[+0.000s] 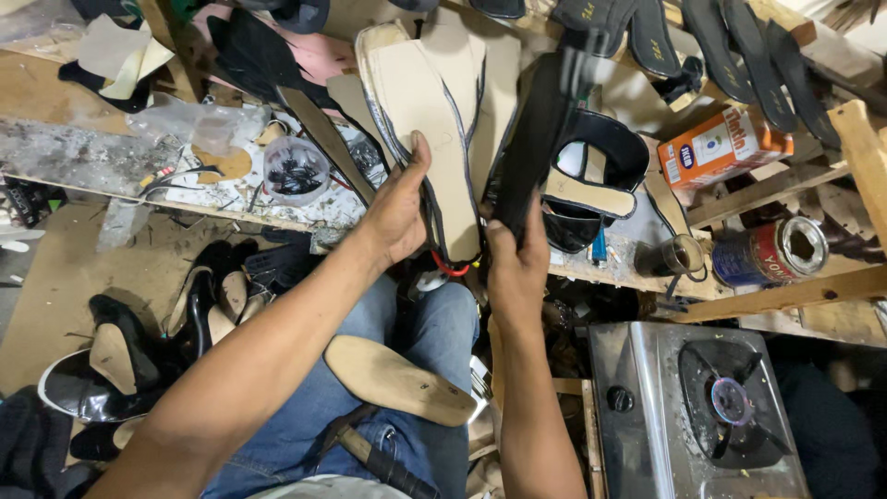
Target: The person sits on the floor and uses a hammer and a curved metal tool to tap and press the sole of a black high-heeled shoe. They repeatedly adjust the shoe, tap along the sole edge, and inspect the fit. Later, they handle several shoe insoles and other shoe parts, moving them around the workbench.
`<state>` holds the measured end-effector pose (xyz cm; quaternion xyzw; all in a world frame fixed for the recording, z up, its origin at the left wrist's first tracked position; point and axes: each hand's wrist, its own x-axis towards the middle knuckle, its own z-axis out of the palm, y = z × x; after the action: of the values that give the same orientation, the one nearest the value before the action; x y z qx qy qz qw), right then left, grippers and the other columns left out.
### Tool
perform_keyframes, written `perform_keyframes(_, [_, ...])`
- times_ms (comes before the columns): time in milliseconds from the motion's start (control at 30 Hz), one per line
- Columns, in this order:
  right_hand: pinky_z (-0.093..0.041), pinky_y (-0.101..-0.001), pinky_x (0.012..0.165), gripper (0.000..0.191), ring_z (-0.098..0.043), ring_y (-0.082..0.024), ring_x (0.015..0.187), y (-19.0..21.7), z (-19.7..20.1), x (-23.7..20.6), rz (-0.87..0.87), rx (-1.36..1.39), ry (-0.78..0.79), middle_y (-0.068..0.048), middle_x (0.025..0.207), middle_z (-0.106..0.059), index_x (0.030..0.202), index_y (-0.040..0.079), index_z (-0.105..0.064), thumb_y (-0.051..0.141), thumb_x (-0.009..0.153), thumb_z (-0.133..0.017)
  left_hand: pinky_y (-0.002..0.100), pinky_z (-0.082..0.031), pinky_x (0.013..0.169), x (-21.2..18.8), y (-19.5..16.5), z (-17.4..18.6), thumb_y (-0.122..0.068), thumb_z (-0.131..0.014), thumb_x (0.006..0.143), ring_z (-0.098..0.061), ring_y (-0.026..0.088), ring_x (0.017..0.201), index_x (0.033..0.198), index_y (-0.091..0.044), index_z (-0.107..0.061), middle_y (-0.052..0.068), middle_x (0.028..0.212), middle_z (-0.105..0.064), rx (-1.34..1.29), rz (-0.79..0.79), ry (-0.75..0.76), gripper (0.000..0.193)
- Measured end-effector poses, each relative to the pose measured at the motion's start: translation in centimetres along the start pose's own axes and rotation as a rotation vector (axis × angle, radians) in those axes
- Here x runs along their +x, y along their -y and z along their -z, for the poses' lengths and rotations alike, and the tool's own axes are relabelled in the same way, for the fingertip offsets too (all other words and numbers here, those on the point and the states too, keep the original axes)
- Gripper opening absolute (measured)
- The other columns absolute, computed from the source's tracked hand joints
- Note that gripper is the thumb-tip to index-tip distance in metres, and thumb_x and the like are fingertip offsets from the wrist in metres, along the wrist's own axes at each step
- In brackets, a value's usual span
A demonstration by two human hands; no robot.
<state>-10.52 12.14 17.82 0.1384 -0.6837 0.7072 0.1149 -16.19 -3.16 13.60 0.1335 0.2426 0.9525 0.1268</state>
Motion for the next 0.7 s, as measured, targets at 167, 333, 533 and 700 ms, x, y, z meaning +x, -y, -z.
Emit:
perform_keyframes(167, [-0.038, -0.0395, 0.119, 0.078, -0.050, -0.032, 0.140, -0.3, -0.3, -0.3, 0.201, -0.627, 0.066, -0.022, 0.150, -0.050, 0.160, 0.003, -0.034, 0.008, 0.094, -0.074, 0.049, -0.056, 0.092, 0.1, 0.4, 0.6, -0.041, -0.043, 0.119, -0.065, 0.036, 0.112, 0.154, 0.000, -0.039, 0.024, 0.127, -0.063, -0.369, -0.023, 0.465, 0.055])
perform_keyframes(333, [-0.037, -0.0399, 0.122, 0.068, -0.049, -0.030, 0.147, -1.0, -0.1, -0.1, 0.113, -0.263, 0.009, -0.019, 0.160, -0.048, 0.163, 0.001, -0.036, 0.006, 0.099, -0.060, 0.038, -0.061, 0.099, -0.5, 0.6, 0.7, -0.053, -0.057, 0.096, -0.065, 0.021, 0.122, 0.147, -0.006, -0.047, 0.009, 0.135, -0.064, 0.137, -0.006, 0.003, 0.070])
perform_keyframes(533, [-0.038, -0.0390, 0.112, 0.102, -0.049, -0.032, 0.124, -1.3, -0.2, -0.4, 0.208, -0.671, 0.030, -0.022, 0.131, -0.049, 0.161, -0.001, -0.023, 0.011, 0.080, -0.084, 0.043, -0.053, 0.083, -0.7, 1.2, 0.2, -0.051, -0.053, 0.108, -0.063, 0.027, 0.106, 0.151, -0.003, -0.047, 0.016, 0.129, -0.063, 0.114, 0.005, -0.091, 0.065])
perform_keyframes(700, [-0.041, -0.0388, 0.113, 0.094, -0.053, -0.031, 0.128, -1.0, -0.1, -0.5, 0.178, -0.533, 0.134, -0.020, 0.137, -0.053, 0.163, 0.002, -0.025, 0.009, 0.085, -0.077, 0.041, -0.051, 0.109, -0.5, 1.2, -0.3, -0.055, -0.041, 0.106, -0.062, 0.023, 0.127, 0.152, -0.004, -0.044, 0.013, 0.142, -0.060, 0.014, -0.064, 0.031, 0.069])
